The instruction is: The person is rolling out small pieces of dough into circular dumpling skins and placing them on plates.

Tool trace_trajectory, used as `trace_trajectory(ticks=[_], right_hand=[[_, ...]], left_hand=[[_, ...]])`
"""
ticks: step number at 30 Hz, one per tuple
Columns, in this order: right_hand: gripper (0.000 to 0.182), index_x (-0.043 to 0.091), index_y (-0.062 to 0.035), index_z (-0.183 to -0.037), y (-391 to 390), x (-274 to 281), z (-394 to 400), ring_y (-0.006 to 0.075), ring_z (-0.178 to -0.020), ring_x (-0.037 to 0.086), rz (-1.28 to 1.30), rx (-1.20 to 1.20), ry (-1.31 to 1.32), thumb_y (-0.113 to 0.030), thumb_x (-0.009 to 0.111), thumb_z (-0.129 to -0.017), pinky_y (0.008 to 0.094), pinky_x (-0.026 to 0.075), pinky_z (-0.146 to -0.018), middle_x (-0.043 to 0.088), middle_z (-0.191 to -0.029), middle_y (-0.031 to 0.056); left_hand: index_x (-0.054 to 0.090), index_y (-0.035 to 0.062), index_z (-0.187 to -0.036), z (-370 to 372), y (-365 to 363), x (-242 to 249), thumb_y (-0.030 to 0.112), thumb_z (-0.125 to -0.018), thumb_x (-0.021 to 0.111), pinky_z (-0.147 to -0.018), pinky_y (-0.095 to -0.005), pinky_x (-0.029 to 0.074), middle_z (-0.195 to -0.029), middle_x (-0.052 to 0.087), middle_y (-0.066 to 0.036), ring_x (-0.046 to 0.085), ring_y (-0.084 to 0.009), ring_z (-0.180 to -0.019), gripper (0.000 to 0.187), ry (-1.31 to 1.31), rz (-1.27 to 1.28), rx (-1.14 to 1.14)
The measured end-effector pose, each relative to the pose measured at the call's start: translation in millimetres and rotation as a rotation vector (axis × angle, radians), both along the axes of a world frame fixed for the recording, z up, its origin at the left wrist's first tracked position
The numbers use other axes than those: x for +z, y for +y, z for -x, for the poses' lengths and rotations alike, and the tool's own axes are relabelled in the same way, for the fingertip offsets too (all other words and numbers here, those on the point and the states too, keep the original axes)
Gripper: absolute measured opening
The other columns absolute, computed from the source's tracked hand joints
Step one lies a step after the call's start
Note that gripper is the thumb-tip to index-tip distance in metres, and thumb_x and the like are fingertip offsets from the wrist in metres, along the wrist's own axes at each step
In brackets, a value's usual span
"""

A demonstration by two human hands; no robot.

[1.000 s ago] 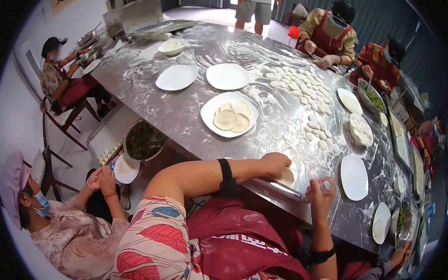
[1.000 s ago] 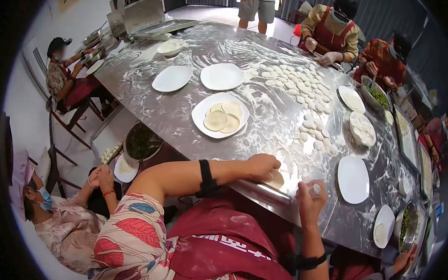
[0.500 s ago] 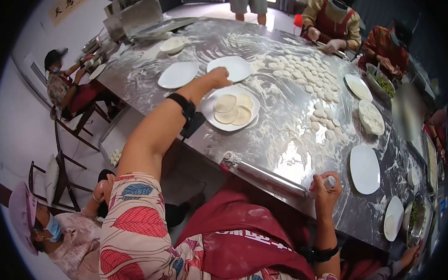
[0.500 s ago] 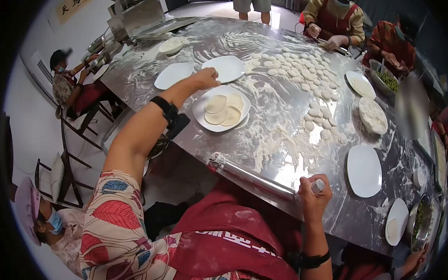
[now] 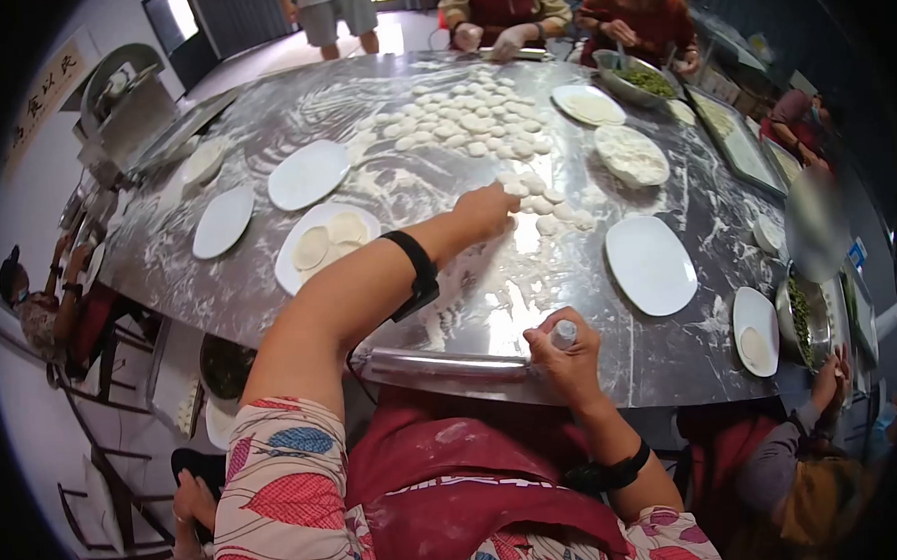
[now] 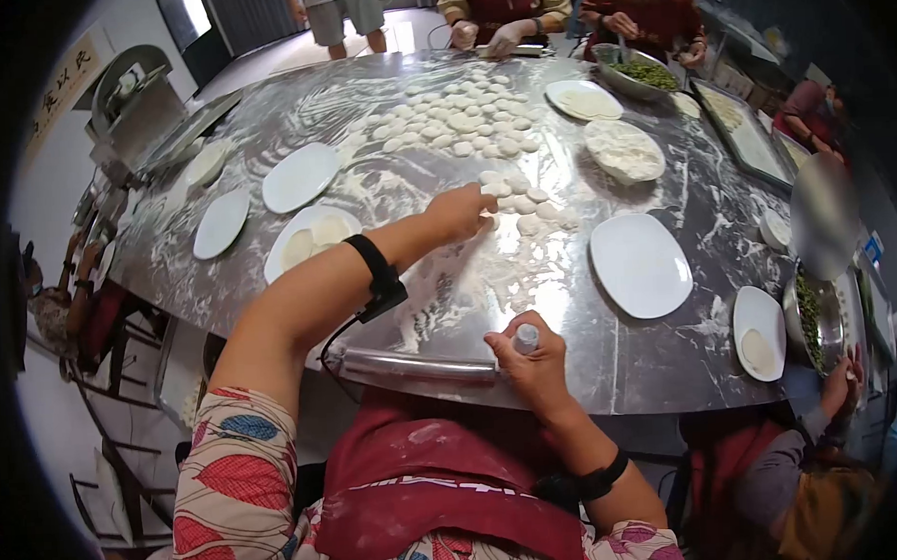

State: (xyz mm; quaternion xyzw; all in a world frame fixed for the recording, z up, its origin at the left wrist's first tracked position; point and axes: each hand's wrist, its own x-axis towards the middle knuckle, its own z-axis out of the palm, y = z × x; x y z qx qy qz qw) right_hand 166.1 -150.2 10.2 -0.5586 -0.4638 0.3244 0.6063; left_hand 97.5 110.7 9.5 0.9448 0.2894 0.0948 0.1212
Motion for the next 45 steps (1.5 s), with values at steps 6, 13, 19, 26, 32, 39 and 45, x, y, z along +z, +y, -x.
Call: trace_trajectory(ticks=[6, 13, 19, 26, 32, 39, 45], right_hand=[[0.02, 0.051, -0.0044, -0.077, 1, -5, 0, 0.0032, -0.056, 0.047, -0.046, 0.01, -0.027, -0.011, 0.069, -0.081, 0.0225, 0.04, -0.049, 0.051, -0.058, -0.0005], [0.023, 0.048, -0.0072, -0.081, 3, -9, -9, 0.004, -0.051, 0.045, -0.026, 0.021, -0.064, -0.018, 0.069, -0.082, 0.0241, 0.038, -0.043, 0.049, -0.052, -0.0004], [0.022, 0.049, -0.0066, -0.082, -3, -5, -6, 0.0036, -0.051, 0.045, -0.008, 0.057, 0.041, -0.018, 0.067, -0.084, 0.023, 0.037, -0.045, 0.049, -0.053, -0.002], [0.018, 0.054, -0.0067, -0.08, -9, 4, -2, 0.0044, -0.058, 0.046, 0.095, -0.063, -0.119, -0.014, 0.07, -0.08, 0.0248, 0.043, -0.052, 0.053, -0.061, 0.0004], [0.014, 0.053, -0.0042, -0.075, -6, 2, -4, 0.0084, -0.054, 0.053, 0.032, -0.001, -0.033, -0.011, 0.059, -0.085, 0.0231, 0.043, -0.051, 0.058, -0.061, 0.0043], [0.01, 0.051, -0.0031, -0.079, 47, 6, -13, 0.0121, -0.051, 0.055, -0.023, 0.041, -0.003, -0.007, 0.059, -0.084, 0.0235, 0.042, -0.048, 0.057, -0.06, 0.0064], [0.015, 0.05, -0.0035, -0.078, 14, 3, -7, 0.0093, -0.045, 0.052, 0.038, -0.049, -0.007, -0.007, 0.065, -0.081, 0.0226, 0.039, -0.04, 0.053, -0.056, 0.0032]], left_hand=[[0.061, 0.0043, -0.093, -32, 9, -7, 0.012, -0.076, 0.053, -0.075, -0.0454, 0.046, -0.094, 0.055, -0.023, 0.054, -0.0373, -0.091, 0.021, 0.156, -0.045, -0.038], [0.053, 0.0003, -0.092, -24, -5, 0, 0.003, -0.068, 0.061, -0.068, -0.0407, 0.047, -0.08, 0.058, -0.017, 0.058, -0.0331, -0.076, 0.025, 0.032, -0.278, -0.177], [0.059, 0.0001, -0.093, 14, -32, 9, 0.005, -0.067, 0.073, -0.069, -0.0286, 0.046, -0.082, 0.062, -0.006, 0.057, -0.0134, -0.075, 0.029, -0.191, 0.57, -0.121], [0.064, -0.0018, -0.097, 87, -85, -15, 0.013, -0.066, 0.074, -0.076, -0.0304, 0.049, -0.088, 0.068, -0.009, 0.063, -0.0157, -0.082, 0.035, 0.059, 0.881, -0.126], [0.064, -0.0005, -0.085, 110, -91, -10, 0.013, -0.065, 0.073, -0.064, -0.0296, 0.048, -0.074, 0.065, -0.009, 0.061, -0.0149, -0.07, 0.026, -0.007, 0.718, 0.02], [0.065, 0.001, -0.084, 103, -102, -2, 0.011, -0.07, 0.069, -0.065, -0.0294, 0.048, -0.072, 0.065, -0.01, 0.061, -0.0182, -0.068, 0.017, -0.039, 0.57, -0.015], [0.063, 0.0019, -0.082, 112, -100, -5, 0.01, -0.07, 0.067, -0.066, -0.0314, 0.047, -0.074, 0.063, -0.01, 0.06, -0.0197, -0.07, 0.015, -0.056, 0.583, 0.02]])
